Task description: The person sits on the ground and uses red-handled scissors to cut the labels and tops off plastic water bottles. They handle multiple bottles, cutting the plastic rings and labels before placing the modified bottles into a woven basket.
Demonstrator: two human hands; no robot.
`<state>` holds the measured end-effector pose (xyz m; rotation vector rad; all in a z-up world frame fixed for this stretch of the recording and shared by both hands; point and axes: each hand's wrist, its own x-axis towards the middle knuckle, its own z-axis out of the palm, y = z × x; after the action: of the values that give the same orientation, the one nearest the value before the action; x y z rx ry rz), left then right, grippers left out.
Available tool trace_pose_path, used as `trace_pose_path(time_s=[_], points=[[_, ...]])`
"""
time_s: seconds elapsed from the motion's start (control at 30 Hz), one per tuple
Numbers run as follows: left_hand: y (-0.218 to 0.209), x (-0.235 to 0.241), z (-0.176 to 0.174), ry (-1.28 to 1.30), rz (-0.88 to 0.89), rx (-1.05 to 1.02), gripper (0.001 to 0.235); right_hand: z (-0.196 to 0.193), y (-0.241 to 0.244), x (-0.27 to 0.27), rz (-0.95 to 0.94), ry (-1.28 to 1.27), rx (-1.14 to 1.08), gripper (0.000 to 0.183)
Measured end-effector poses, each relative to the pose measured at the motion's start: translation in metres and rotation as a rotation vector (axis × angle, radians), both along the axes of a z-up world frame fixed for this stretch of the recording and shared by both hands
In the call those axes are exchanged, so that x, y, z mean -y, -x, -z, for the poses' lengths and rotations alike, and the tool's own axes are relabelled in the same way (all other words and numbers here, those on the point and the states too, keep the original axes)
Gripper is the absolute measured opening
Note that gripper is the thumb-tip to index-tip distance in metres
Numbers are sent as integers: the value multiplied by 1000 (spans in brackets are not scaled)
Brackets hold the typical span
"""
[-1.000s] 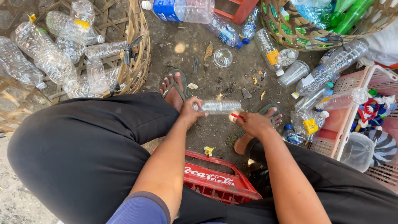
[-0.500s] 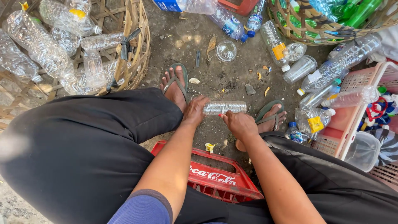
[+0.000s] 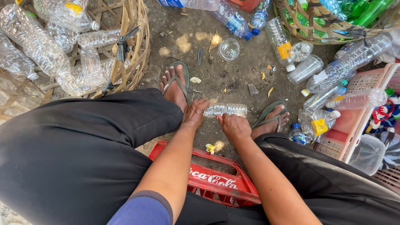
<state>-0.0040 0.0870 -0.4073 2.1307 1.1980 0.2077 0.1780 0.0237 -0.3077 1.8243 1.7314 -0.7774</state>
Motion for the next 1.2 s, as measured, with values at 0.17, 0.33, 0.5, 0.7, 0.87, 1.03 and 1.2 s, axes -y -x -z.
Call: trace_pose_path(time_s=[0.17,0.33,0.5,0.7,0.87,1.03,1.2], points=[[-1,-3,7,87,20,19,49,22,3,8,2,-50,33,67],[3,-4,-15,94,30,6,46,27,6,13,36,-118,20,62],[4,-4,-16,117,33,-24,45,4,-4,-3,102,-25,-38,65],[1,-7,-29,99,84,-23,42,-47,-77,-30,238,115,-131,65],[1,-3,-30,47,63,-48,37,9,-106,-27,6,219,1,61],[3,1,-38,-18,94,-36,32,-81,-64,-44,28,228,34,56],[1,-1,-31,-54,99,-36,35,-1,-86,-20,102,164,101,68]])
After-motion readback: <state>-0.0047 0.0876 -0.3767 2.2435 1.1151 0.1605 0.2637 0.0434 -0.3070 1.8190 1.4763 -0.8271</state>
